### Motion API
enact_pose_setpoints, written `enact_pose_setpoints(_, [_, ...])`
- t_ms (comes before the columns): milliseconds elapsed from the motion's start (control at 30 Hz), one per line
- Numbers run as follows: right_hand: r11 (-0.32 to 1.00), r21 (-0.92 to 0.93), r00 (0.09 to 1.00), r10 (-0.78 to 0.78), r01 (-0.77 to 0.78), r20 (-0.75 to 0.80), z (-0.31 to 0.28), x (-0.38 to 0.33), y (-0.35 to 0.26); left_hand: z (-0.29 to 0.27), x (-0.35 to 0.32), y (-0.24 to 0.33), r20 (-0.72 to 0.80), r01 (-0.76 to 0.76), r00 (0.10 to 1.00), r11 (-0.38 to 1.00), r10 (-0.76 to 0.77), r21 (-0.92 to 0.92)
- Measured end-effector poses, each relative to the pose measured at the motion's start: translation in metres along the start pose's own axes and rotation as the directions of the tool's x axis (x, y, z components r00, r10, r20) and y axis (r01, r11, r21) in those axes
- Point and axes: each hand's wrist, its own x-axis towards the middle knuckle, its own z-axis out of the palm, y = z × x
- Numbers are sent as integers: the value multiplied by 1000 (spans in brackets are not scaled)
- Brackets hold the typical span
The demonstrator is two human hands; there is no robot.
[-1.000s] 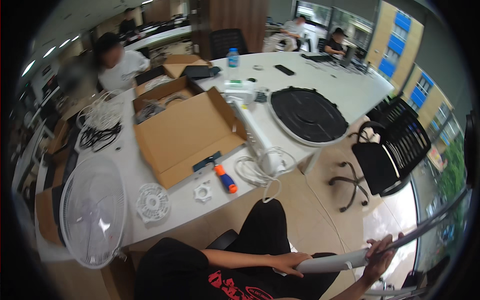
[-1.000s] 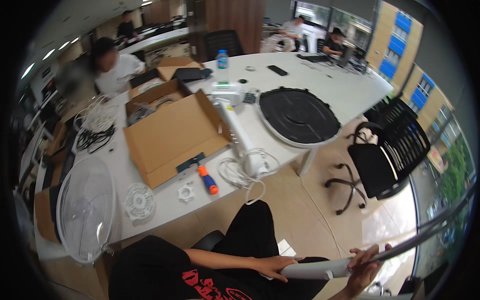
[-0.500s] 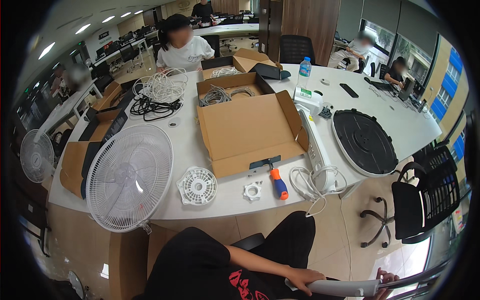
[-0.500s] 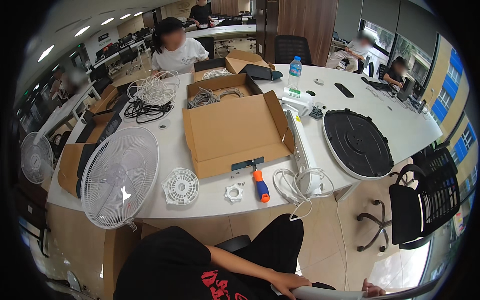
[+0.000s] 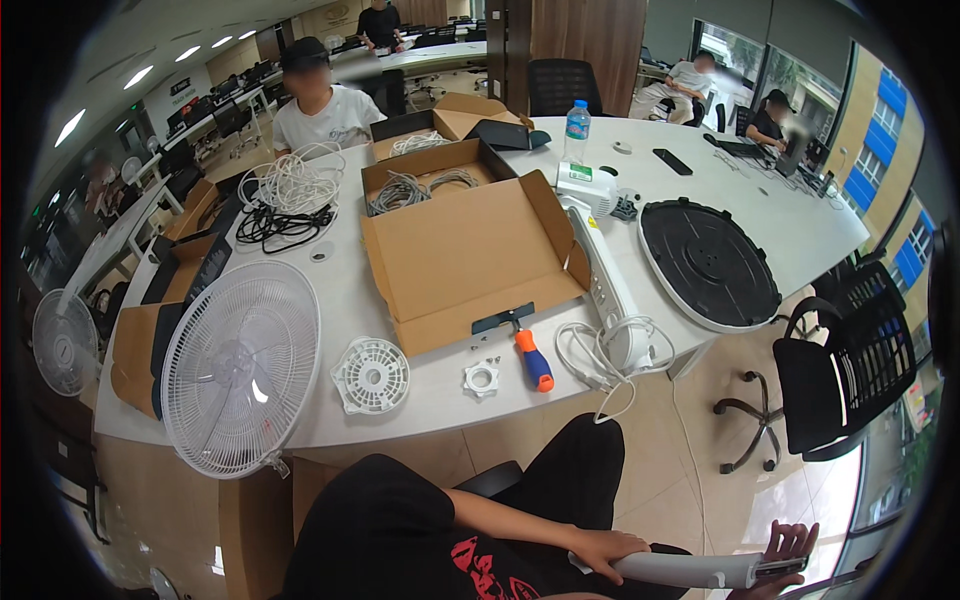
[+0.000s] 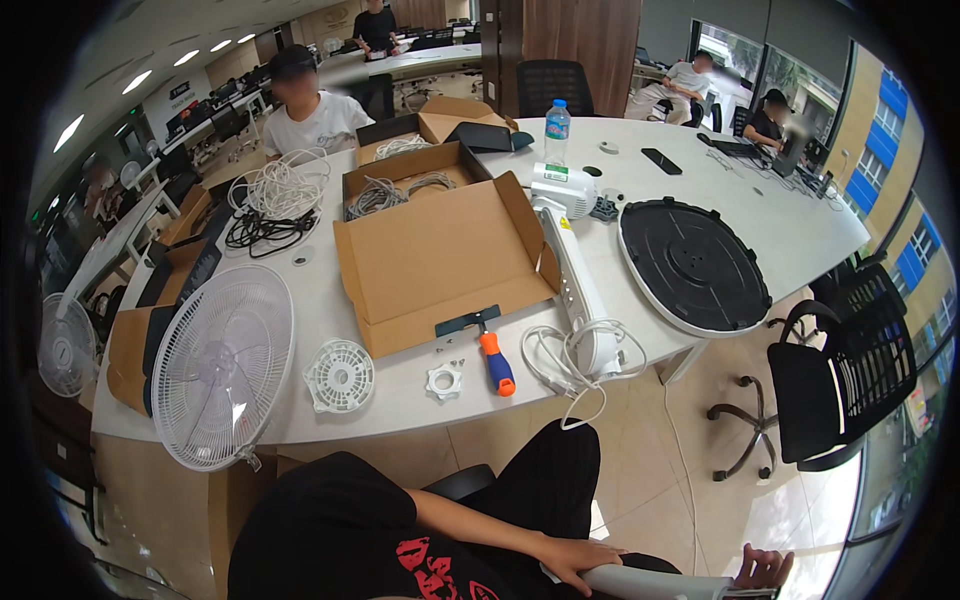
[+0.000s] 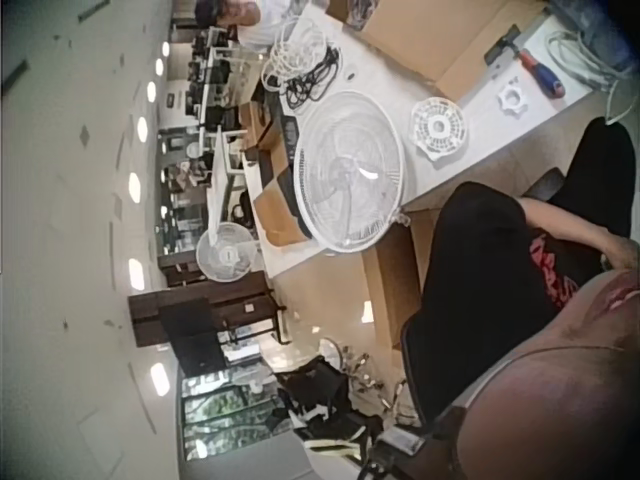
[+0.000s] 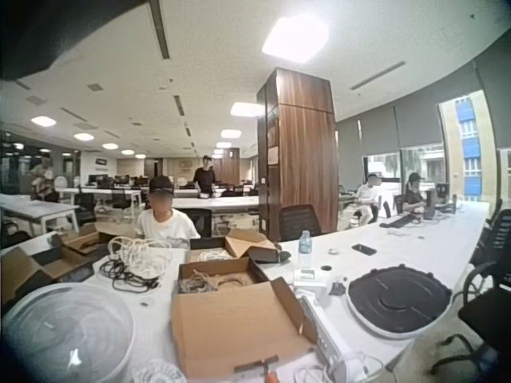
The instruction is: Assemble the base, pole, and motor housing of an electric pedestal fan.
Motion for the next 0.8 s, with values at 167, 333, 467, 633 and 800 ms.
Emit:
enact_pose_setpoints(167, [998,55,989,25,-17,-146,13,-6,-2,2,1,-1,-85,-129,988,991,132,39])
enact_pose_setpoints(333, [991,108,995,-75,83,-71,31,-9,-18,-1,3,2,-98,-98,990,993,104,68])
enact_pose_setpoints(467, [997,29,988,-73,78,-139,46,3,-24,-7,8,12,-9,75,997,992,-74,104])
enact_pose_setpoints(633, [999,35,997,8,-5,-82,53,0,-28,-11,11,24,4,162,987,982,-163,94])
enact_pose_setpoints(800, [994,110,991,23,-9,-129,54,-6,-22,-11,14,26,8,203,979,976,-204,75])
